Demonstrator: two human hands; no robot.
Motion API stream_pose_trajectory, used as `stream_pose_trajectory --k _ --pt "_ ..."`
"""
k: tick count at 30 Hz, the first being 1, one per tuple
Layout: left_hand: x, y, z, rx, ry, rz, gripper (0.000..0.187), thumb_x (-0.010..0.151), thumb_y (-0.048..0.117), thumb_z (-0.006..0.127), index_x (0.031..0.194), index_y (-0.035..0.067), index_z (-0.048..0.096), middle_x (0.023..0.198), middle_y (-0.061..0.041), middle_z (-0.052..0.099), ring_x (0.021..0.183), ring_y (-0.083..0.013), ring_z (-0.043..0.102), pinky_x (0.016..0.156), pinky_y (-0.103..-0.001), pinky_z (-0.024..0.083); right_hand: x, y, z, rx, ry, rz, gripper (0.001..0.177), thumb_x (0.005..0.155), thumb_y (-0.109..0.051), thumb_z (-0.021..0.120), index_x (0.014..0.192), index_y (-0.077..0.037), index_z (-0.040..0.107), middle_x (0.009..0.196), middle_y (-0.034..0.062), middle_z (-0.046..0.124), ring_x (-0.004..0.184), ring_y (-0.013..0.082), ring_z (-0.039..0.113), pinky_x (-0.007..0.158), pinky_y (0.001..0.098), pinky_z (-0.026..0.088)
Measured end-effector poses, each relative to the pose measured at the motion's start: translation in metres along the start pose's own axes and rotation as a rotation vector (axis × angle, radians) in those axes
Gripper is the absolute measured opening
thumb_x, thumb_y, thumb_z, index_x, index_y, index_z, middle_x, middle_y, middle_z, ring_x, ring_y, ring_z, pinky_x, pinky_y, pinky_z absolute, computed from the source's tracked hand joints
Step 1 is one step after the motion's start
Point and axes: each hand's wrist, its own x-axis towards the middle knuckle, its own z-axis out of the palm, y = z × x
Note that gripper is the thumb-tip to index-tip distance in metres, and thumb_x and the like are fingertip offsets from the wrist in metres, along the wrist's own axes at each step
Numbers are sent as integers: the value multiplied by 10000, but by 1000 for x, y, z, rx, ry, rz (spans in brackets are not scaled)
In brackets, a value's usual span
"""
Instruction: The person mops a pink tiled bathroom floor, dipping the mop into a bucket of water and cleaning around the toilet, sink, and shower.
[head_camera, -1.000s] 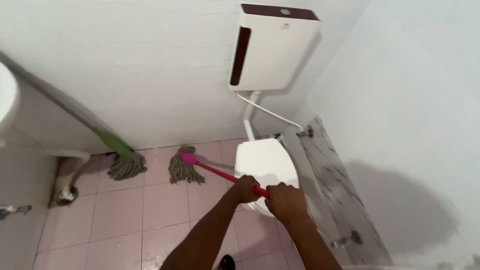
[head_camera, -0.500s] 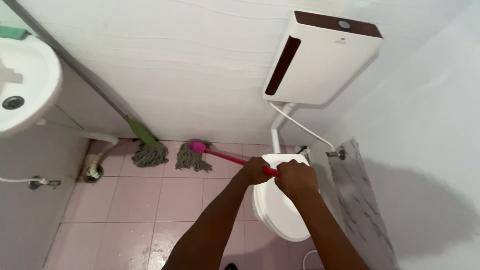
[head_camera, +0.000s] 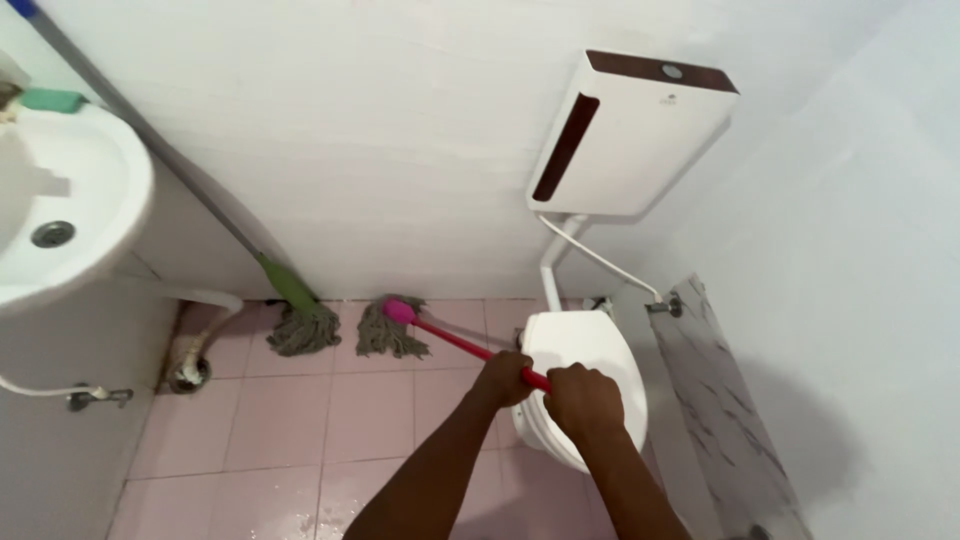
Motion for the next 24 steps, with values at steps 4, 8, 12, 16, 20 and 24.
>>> stream_pose_trajectory --k 4,8,12,16,20,24 --pt "-33 8 -28 -142 -24 -129 234 863 277 748 852 59 663 946 -144 717 863 -303 706 783 -438 579 -13 -21 6 -13 56 -41 211 920 -324 690 1016 -139 723 930 79 725 830 253 731 717 407 584" --pt "-53 -2 -26 -66 -70 -145 228 845 259 768 907 67 662 1022 -153 703 943 -319 686 827 -442 565 -27 -41 21 4 31 -54 219 944 -307 669 1056 -123 706 982 97 722 858 264 734 744 424 584" --pt "-80 -19 4 70 -42 -77 269 816 251 818 937 71 658 1023 -175 670 993 -357 631 863 -451 548 -48 -53 60 74 23 -52 249 961 -298 655 1123 -110 677 1050 115 705 922 285 727 784 446 582" --pt "-103 -14 46 7 19 -120 236 801 234 813 867 76 649 970 -135 661 947 -300 630 841 -427 543 -97 -51 63 79 -113 -7 254 1001 -284 612 1156 -86 648 1043 111 735 920 261 754 788 423 609" --pt "-117 12 104 9 53 30 206 769 174 809 869 82 654 933 -144 682 916 -311 634 820 -405 535 -148 -14 78 139 -125 43 308 988 -373 630 1162 -119 655 1068 102 713 975 268 730 833 437 590" --pt "-143 98 132 -85 -2 66 342 766 318 842 913 103 621 951 -129 688 951 -308 647 853 -441 533 -213 41 73 161 -219 193 377 1001 -477 582 1166 -160 702 1110 78 749 1033 258 726 884 435 578"
